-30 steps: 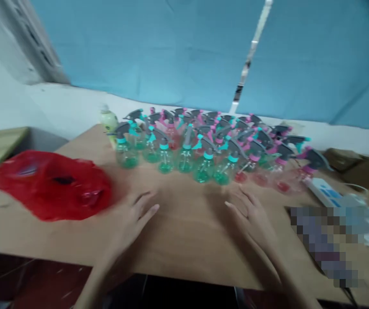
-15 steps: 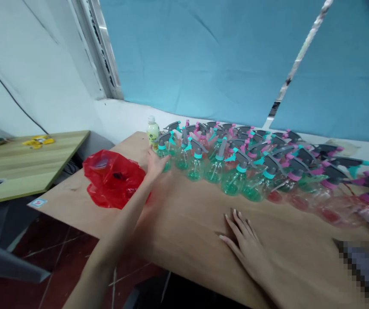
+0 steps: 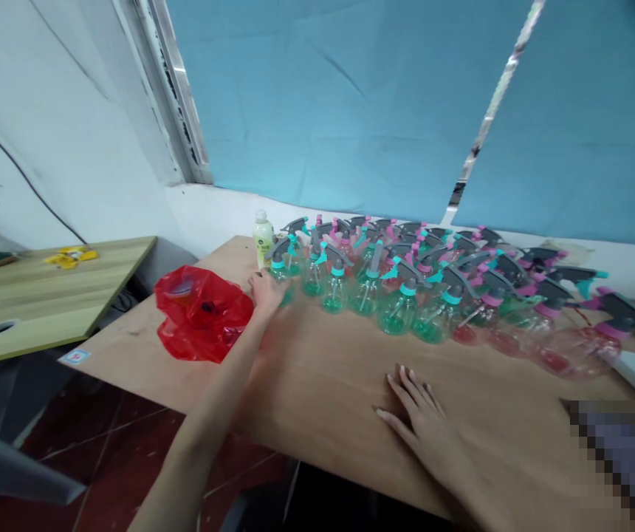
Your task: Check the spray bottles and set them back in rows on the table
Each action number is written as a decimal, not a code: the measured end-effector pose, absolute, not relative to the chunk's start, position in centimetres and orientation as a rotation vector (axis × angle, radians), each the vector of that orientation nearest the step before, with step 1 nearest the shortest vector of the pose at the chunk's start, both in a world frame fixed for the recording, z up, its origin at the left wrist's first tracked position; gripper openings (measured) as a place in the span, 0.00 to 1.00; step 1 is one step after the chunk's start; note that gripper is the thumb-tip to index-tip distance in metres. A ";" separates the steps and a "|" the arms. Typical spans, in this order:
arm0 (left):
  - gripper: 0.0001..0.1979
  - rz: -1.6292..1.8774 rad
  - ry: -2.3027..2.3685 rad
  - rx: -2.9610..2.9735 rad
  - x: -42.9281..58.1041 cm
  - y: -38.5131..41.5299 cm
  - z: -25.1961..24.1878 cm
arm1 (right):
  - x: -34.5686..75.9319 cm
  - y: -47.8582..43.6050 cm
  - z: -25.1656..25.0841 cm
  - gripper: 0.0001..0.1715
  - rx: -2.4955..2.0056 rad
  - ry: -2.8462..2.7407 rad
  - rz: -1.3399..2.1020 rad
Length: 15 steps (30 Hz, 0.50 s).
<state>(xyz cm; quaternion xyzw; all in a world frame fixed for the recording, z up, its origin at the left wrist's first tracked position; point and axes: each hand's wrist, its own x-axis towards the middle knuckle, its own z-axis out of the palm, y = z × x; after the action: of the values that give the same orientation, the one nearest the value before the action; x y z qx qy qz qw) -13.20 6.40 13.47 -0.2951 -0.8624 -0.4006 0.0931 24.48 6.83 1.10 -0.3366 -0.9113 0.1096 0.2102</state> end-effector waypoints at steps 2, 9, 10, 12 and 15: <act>0.24 -1.141 -2.580 -0.875 -12.7 6.0 13.3 | 24.4 7.0 1.8 0.35 -0.955 -2.526 0.370; 0.38 -1.139 -2.595 -1.077 -8.5 3.7 13.4 | 19.0 6.8 8.8 0.39 -0.946 -2.430 0.732; 0.40 -1.154 -2.564 -1.127 -7.5 2.6 13.8 | 17.6 6.6 9.6 0.42 -0.932 -2.426 0.771; 0.38 -1.192 -2.468 -1.213 -5.6 -0.7 14.4 | 14.5 6.3 10.6 0.46 -0.890 -2.418 0.838; 0.20 -1.351 -2.248 -1.112 -4.4 -8.1 14.2 | 10.3 5.9 10.4 0.50 -0.787 -2.372 0.860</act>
<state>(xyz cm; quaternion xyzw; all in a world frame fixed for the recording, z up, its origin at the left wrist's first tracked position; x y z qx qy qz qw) -4.43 -8.08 14.21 -0.3861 -0.7808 -0.4691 0.1458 10.27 5.85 10.40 -0.2886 -0.8697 0.3153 0.2467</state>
